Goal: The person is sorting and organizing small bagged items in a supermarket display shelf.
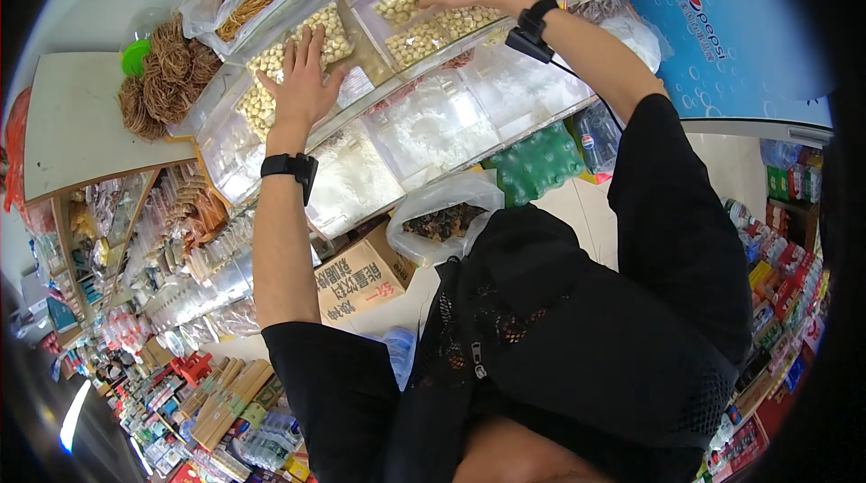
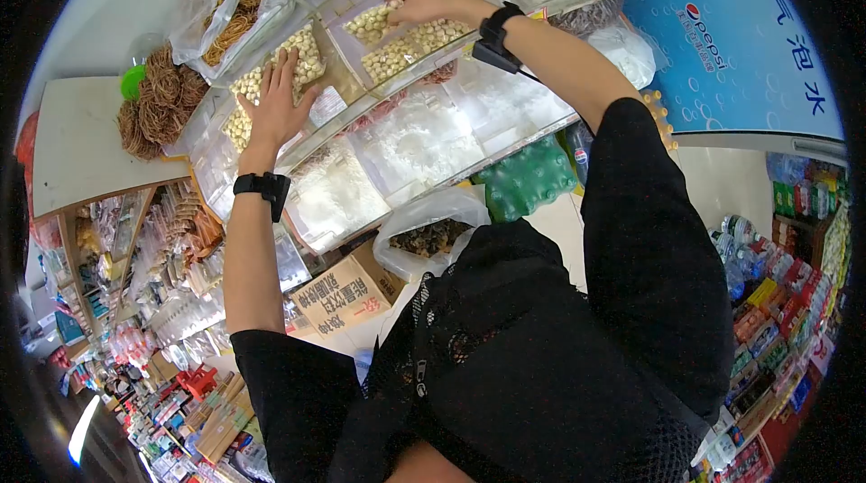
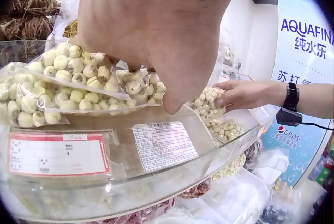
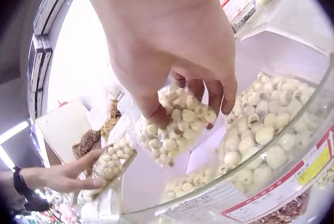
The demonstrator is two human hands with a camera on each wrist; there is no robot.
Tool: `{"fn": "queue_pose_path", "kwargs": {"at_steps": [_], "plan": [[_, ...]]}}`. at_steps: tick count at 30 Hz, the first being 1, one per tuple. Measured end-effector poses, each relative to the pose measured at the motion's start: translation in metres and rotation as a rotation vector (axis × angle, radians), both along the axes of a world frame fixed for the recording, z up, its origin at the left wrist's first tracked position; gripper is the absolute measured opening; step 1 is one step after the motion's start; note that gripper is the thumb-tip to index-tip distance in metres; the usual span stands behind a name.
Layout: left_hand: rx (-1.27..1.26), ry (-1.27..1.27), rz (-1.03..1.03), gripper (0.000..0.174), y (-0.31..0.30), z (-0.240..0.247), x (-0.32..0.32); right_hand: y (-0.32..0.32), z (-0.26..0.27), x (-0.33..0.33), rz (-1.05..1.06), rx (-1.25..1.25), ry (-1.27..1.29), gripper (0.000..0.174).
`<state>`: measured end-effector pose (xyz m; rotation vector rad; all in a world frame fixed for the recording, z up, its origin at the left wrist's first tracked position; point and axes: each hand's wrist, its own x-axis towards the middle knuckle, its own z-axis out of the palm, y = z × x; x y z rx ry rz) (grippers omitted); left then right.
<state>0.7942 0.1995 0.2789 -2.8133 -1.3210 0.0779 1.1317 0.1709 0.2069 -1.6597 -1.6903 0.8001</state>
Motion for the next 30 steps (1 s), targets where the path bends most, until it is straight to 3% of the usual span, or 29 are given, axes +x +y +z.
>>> {"fn": "queue_pose_path", "kwargs": {"at_steps": [2, 4, 10, 14, 15, 16, 18, 19, 22, 24, 26, 28, 30], "plan": [[-0.006, -0.019, -0.001, 0.074, -0.002, 0.001, 0.0, -0.019, 0.016, -0.003, -0.072, -0.012, 0.103, 0.073], [-0.001, -0.022, -0.006, 0.075, -0.001, 0.0, 0.0, -0.051, 0.045, -0.016, -0.193, -0.074, 0.538, 0.067], [-0.02, -0.004, -0.015, 0.078, 0.0, 0.003, 0.001, -0.098, 0.05, -0.021, -0.198, 0.018, 0.769, 0.07], [0.007, -0.026, -0.015, 0.075, -0.008, 0.015, 0.008, -0.133, 0.063, -0.023, -0.188, -0.028, 0.669, 0.065], [0.212, -0.078, -0.106, 0.068, -0.017, 0.014, 0.013, -0.141, 0.066, -0.022, -0.144, -0.045, 0.63, 0.061], [0.21, -0.071, -0.111, 0.068, -0.031, 0.022, 0.024, -0.148, 0.069, -0.024, -0.101, -0.065, 0.592, 0.057], [-0.318, -0.609, -0.178, 0.058, -0.06, 0.044, 0.05, -0.159, 0.073, -0.028, -0.062, -0.074, 0.591, 0.053], [-0.517, -0.567, -0.03, 0.051, -0.084, 0.059, 0.064, -0.164, 0.074, -0.031, -0.015, -0.084, 0.583, 0.049], [-0.739, -0.671, -0.041, 0.05, -0.117, 0.036, 0.085, -0.172, 0.074, -0.038, 0.057, -0.096, 0.571, 0.045], [-0.806, -0.78, -0.076, 0.051, -0.126, 0.025, 0.091, -0.171, 0.072, -0.039, 0.074, -0.041, 0.536, 0.044], [-0.875, -0.885, -0.113, 0.052, -0.127, 0.02, 0.096, -0.167, 0.073, -0.042, 0.008, -0.013, 0.664, 0.043], [-0.844, -0.886, 0.059, 0.052, -0.12, 0.02, 0.091, -0.148, 0.058, -0.03, -0.018, -0.037, 0.747, 0.042], [-0.807, -0.864, 0.139, 0.05, -0.119, 0.023, 0.085, -0.113, 0.031, -0.006, -0.09, 0.099, 0.328, 0.047]]}}
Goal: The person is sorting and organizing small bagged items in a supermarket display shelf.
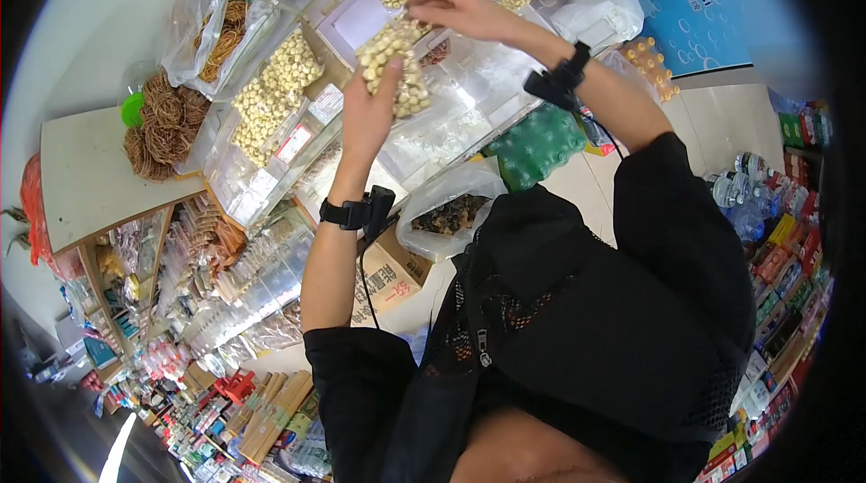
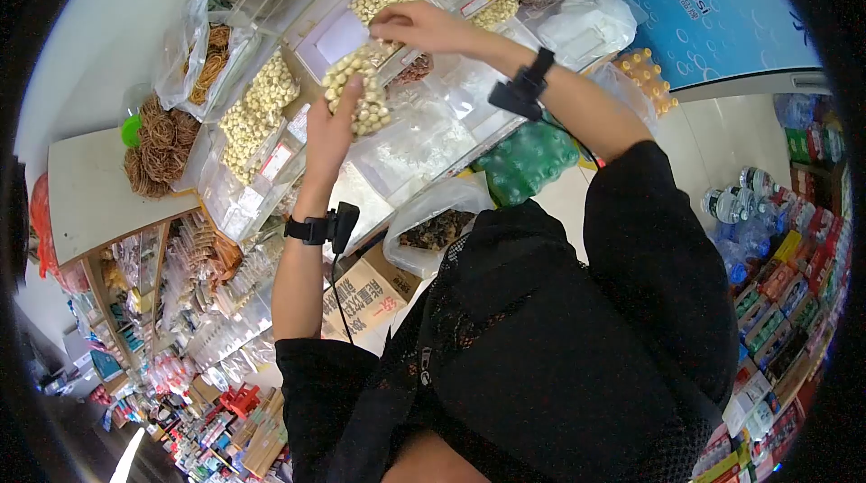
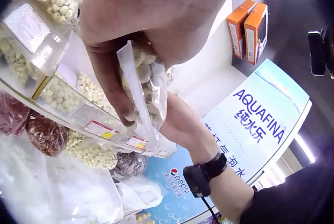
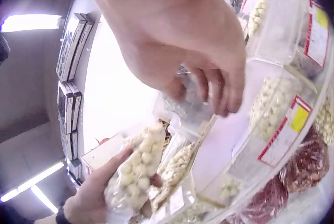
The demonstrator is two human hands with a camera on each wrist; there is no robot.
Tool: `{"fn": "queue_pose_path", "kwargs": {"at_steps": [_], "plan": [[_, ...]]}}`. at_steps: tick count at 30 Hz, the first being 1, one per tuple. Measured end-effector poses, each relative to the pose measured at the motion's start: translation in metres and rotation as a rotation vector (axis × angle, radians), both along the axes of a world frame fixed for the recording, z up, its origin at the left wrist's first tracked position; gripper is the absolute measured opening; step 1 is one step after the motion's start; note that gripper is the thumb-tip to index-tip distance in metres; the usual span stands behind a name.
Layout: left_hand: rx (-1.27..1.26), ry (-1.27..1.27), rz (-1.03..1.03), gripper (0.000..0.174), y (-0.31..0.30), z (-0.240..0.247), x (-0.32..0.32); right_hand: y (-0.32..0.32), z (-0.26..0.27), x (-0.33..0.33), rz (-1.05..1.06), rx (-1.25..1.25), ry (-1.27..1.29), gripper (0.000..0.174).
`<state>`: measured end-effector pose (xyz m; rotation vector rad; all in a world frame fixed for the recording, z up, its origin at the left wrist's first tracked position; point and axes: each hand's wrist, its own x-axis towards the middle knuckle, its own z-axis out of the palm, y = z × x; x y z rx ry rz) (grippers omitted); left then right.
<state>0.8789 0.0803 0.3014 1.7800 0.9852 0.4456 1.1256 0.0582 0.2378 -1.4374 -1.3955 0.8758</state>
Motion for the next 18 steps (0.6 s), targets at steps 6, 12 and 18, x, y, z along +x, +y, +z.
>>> {"fn": "queue_pose_path", "kwargs": {"at_steps": [6, 12, 18], "plan": [[0.166, 0.067, 0.151, 0.052, 0.003, -0.003, -0.02, 0.102, -0.005, 0.009, 0.235, -0.343, -0.767, 0.047], [0.166, 0.005, 0.097, 0.049, -0.012, 0.002, -0.039, 0.145, -0.041, 0.013, 0.102, -0.204, -1.219, 0.049], [0.134, 0.029, 0.111, 0.04, -0.029, 0.005, -0.072, 0.151, -0.042, 0.011, 0.169, -0.347, -1.215, 0.075]]}}
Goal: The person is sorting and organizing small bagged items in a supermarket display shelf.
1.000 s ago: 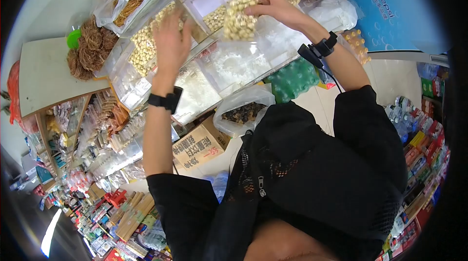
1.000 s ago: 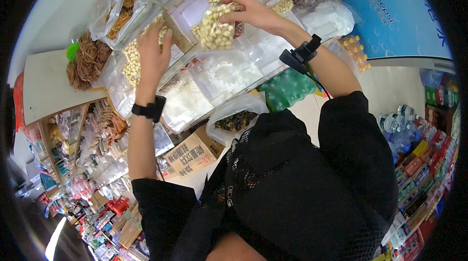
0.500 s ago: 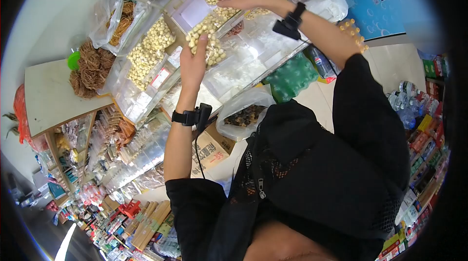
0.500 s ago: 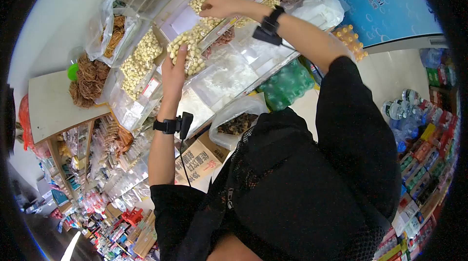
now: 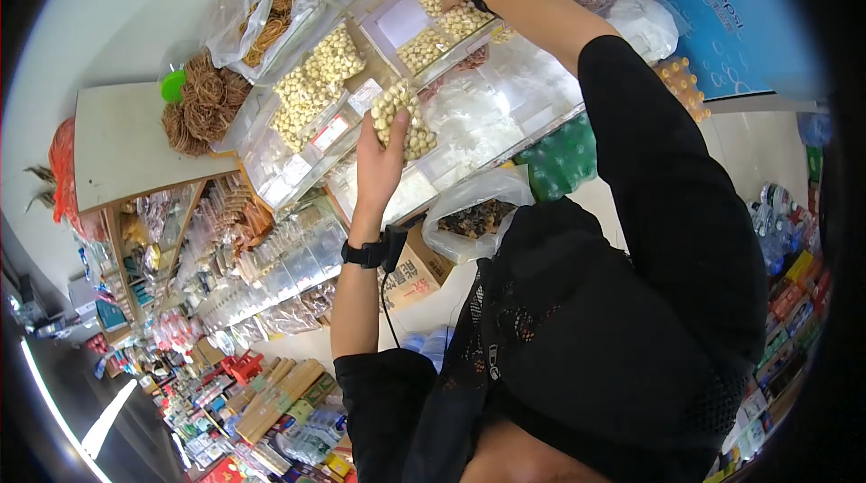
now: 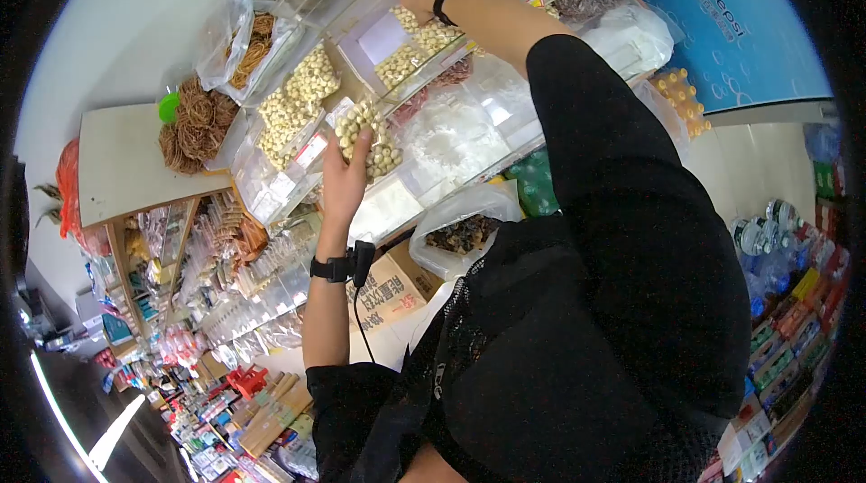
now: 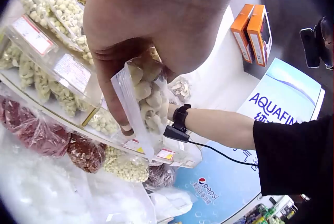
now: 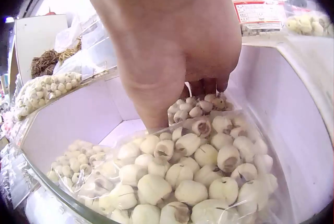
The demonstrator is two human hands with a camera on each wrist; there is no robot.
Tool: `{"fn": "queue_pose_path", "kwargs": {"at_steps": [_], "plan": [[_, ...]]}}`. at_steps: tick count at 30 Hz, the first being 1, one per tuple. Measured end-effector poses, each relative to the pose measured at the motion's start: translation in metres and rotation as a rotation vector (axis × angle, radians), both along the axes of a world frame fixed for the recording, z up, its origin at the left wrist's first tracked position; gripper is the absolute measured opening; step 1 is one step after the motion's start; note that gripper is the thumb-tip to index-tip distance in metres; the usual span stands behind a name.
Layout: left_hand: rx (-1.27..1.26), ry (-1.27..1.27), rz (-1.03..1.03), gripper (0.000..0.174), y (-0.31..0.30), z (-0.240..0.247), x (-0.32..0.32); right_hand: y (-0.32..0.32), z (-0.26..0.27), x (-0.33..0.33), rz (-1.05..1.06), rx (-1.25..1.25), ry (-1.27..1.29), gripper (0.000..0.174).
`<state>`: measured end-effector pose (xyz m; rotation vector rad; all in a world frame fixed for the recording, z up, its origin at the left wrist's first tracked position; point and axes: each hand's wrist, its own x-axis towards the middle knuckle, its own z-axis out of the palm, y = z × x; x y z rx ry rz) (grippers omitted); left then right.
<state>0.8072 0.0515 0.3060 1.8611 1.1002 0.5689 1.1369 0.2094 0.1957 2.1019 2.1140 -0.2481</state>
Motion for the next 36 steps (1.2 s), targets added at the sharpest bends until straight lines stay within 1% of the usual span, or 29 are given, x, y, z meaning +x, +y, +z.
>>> {"fn": "queue_pose_path", "kwargs": {"at_steps": [1, 2, 4, 6, 8, 10, 11, 13, 14, 16, 17, 19, 20, 22, 23, 25, 26, 28, 29, 30, 31, 32, 33, 35, 36], "plan": [[-0.056, 0.016, 0.02, 0.04, -0.005, 0.002, -0.005, -0.001, 0.004, 0.002, 0.041, -0.048, -0.033, 0.069], [-0.113, 0.033, 0.035, 0.04, -0.008, 0.003, -0.01, -0.001, -0.001, 0.004, 0.047, -0.055, -0.038, 0.069], [-0.119, 0.04, 0.033, 0.041, -0.008, -0.007, -0.021, -0.004, 0.001, 0.005, 0.113, 0.087, -0.071, 0.075], [-0.09, 0.092, 0.076, 0.041, -0.013, -0.013, -0.029, -0.007, 0.009, 0.007, 0.146, 0.036, -0.048, 0.074], [-0.084, 0.045, 0.061, 0.042, -0.018, -0.016, -0.033, -0.012, 0.015, 0.009, 0.18, -0.015, -0.027, 0.074], [-0.051, 0.02, 0.094, 0.041, -0.023, -0.019, -0.034, -0.021, 0.016, 0.012, 0.258, 0.231, 0.065, 0.065], [-0.099, 0.02, 0.098, 0.041, -0.024, -0.018, -0.034, -0.023, 0.015, 0.011, 0.26, 0.224, 0.06, 0.065], [-0.126, 0.007, 0.094, 0.041, -0.026, -0.02, -0.031, -0.026, 0.017, 0.006, 0.174, 0.242, 0.162, 0.06], [-0.148, 0.002, 0.088, 0.041, -0.026, -0.021, -0.029, -0.028, 0.019, 0.004, 0.175, 0.238, 0.158, 0.06], [-0.146, -0.004, 0.067, 0.039, -0.027, -0.023, -0.025, -0.031, 0.022, 0.0, 0.268, 0.231, 0.127, 0.063], [-0.142, -0.006, 0.047, 0.037, -0.027, -0.023, -0.023, -0.032, 0.023, 0.0, 0.269, 0.231, 0.127, 0.063], [-0.153, -0.013, 0.044, 0.037, -0.028, -0.02, -0.021, -0.036, 0.023, 0.0, 0.565, 0.493, 0.174, 0.068], [-0.165, -0.02, 0.04, 0.037, -0.029, -0.018, -0.02, -0.038, 0.022, 0.0, 0.567, 0.491, 0.174, 0.068], [-0.163, -0.029, 0.049, 0.037, -0.03, -0.014, -0.021, -0.04, 0.021, -0.003, 0.691, 0.701, 0.264, 0.069], [-0.159, -0.037, 0.053, 0.038, -0.03, -0.014, -0.021, -0.048, 0.034, -0.011, 0.695, 0.698, 0.264, 0.069], [-0.139, -0.033, 0.07, 0.039, -0.03, -0.014, -0.022, -0.064, 0.059, -0.023, 0.229, 0.415, 0.568, 0.071], [-0.116, -0.027, 0.083, 0.04, -0.029, -0.015, -0.023, -0.059, 0.063, -0.024, 0.231, 0.411, 0.567, 0.071], [-0.147, -0.02, 0.093, 0.041, -0.026, -0.015, -0.025, -0.045, 0.068, -0.022, -0.001, 0.108, 0.663, 0.075], [-0.137, -0.029, 0.095, 0.041, -0.024, -0.017, -0.025, -0.037, 0.07, -0.021, -0.09, -0.111, 0.675, 0.073], [-0.128, -0.037, 0.097, 0.042, -0.025, -0.019, -0.025, -0.042, 0.065, -0.021, -0.09, -0.113, 0.671, 0.073], [-0.129, -0.04, 0.097, 0.042, -0.026, -0.019, -0.024, -0.055, 0.068, -0.028, -0.223, -0.083, 0.796, 0.062], [-0.131, -0.057, 0.09, 0.041, -0.026, -0.019, -0.023, -0.063, 0.069, -0.03, -0.357, -0.049, 0.92, 0.061], [-0.133, -0.073, 0.085, 0.04, -0.026, -0.019, -0.021, -0.066, 0.071, -0.03, -0.356, -0.048, 0.917, 0.061], [-0.152, -0.077, 0.076, 0.039, -0.027, -0.019, -0.02, -0.069, 0.068, -0.03, -0.379, -0.052, 1.118, 0.061], [-0.172, -0.078, 0.065, 0.038, -0.027, -0.019, -0.019, -0.058, 0.051, -0.025, -0.379, -0.052, 1.118, 0.061]]}}
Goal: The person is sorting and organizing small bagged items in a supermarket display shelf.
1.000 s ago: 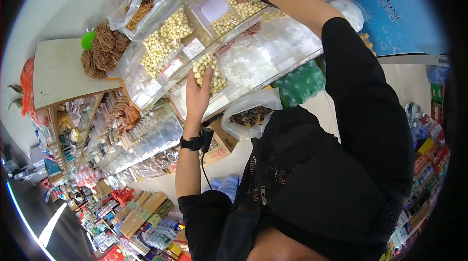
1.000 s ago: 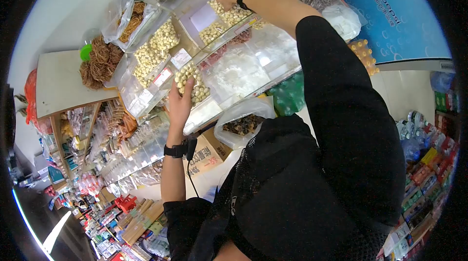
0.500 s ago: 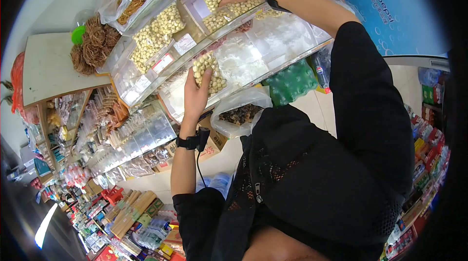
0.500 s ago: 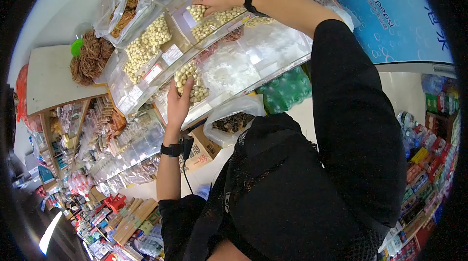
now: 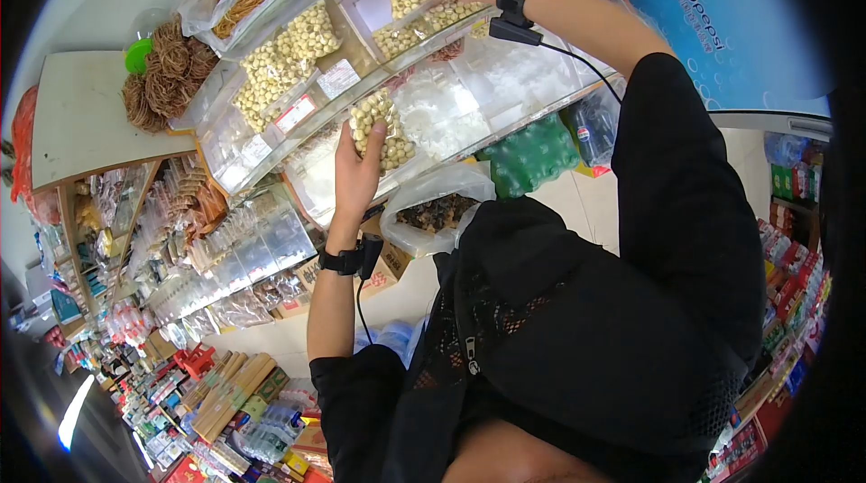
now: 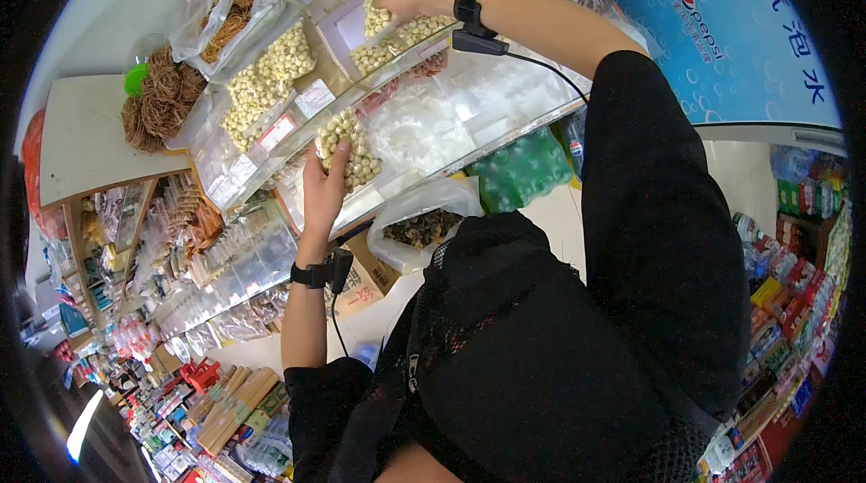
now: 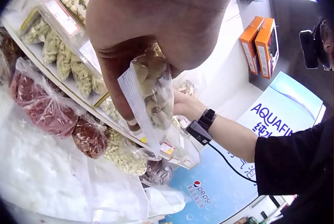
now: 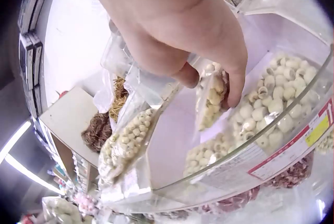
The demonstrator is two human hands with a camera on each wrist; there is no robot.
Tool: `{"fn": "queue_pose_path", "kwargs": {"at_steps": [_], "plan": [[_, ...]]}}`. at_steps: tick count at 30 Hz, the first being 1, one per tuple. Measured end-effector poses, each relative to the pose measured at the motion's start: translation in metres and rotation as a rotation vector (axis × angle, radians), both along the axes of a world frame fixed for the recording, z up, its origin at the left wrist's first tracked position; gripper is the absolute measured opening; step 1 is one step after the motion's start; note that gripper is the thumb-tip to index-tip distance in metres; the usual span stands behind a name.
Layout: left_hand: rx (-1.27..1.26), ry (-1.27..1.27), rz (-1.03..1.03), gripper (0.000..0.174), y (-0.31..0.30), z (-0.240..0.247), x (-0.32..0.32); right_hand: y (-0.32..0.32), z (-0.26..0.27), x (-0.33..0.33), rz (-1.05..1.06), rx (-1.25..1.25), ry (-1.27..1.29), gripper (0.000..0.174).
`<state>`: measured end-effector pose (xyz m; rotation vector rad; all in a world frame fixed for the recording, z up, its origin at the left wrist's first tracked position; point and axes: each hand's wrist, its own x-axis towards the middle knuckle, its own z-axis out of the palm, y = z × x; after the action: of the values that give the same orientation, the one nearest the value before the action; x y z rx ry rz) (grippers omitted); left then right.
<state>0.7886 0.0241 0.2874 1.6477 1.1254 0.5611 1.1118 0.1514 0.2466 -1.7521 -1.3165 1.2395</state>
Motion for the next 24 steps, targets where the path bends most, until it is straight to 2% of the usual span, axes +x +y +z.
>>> {"fn": "queue_pose_path", "kwargs": {"at_steps": [2, 3, 5, 6, 8, 9, 12, 14, 15, 17, 18, 20, 24], "plan": [[0.003, -0.038, -0.002, 0.037, -0.001, -0.004, 0.0, 0.035, -0.054, 0.016, 0.077, 0.183, -0.27, 0.051], [0.011, -0.032, -0.002, 0.037, 0.0, -0.005, -0.001, 0.037, -0.062, 0.017, 0.077, 0.185, -0.27, 0.051], [0.02, -0.026, -0.001, 0.037, 0.001, -0.007, -0.003, 0.031, -0.054, 0.013, 0.172, 0.298, -0.868, 0.06], [0.016, -0.025, 0.003, 0.037, 0.001, -0.007, -0.004, 0.027, -0.051, 0.012, 0.173, 0.3, -0.869, 0.06], [0.011, -0.027, 0.009, 0.037, 0.0, -0.009, -0.006, -0.008, 0.005, -0.01, 0.307, 0.052, -0.889, 0.063], [0.003, -0.008, 0.01, 0.036, 0.001, -0.01, -0.007, -0.006, 0.005, -0.011, 0.308, 0.053, -0.892, 0.063], [-0.022, 0.006, 0.008, 0.035, 0.0, -0.01, -0.006, 0.01, -0.02, -0.009, 0.355, 0.046, -0.87, 0.063], [-0.036, 0.002, 0.008, 0.035, -0.001, -0.009, -0.006, 0.047, -0.066, 0.004, 0.336, 0.239, -0.725, 0.056], [-0.018, -0.001, 0.006, 0.034, -0.002, -0.008, -0.006, 0.049, -0.061, 0.004, 0.336, 0.242, -0.727, 0.056], [-0.003, -0.009, 0.004, 0.033, -0.001, -0.01, -0.009, 0.053, -0.051, 0.004, 0.303, 0.024, -0.574, 0.049], [-0.002, -0.011, 0.008, 0.033, -0.002, -0.01, -0.011, 0.05, -0.048, 0.003, 0.307, 0.025, -0.576, 0.049], [-0.016, -0.017, 0.017, 0.035, -0.002, -0.011, -0.015, 0.046, -0.05, 0.006, 0.221, 0.179, -0.4, 0.046], [-0.034, -0.028, 0.046, 0.036, 0.0, -0.016, -0.022, 0.046, -0.053, 0.013, 0.317, 0.302, -0.374, 0.047]]}}
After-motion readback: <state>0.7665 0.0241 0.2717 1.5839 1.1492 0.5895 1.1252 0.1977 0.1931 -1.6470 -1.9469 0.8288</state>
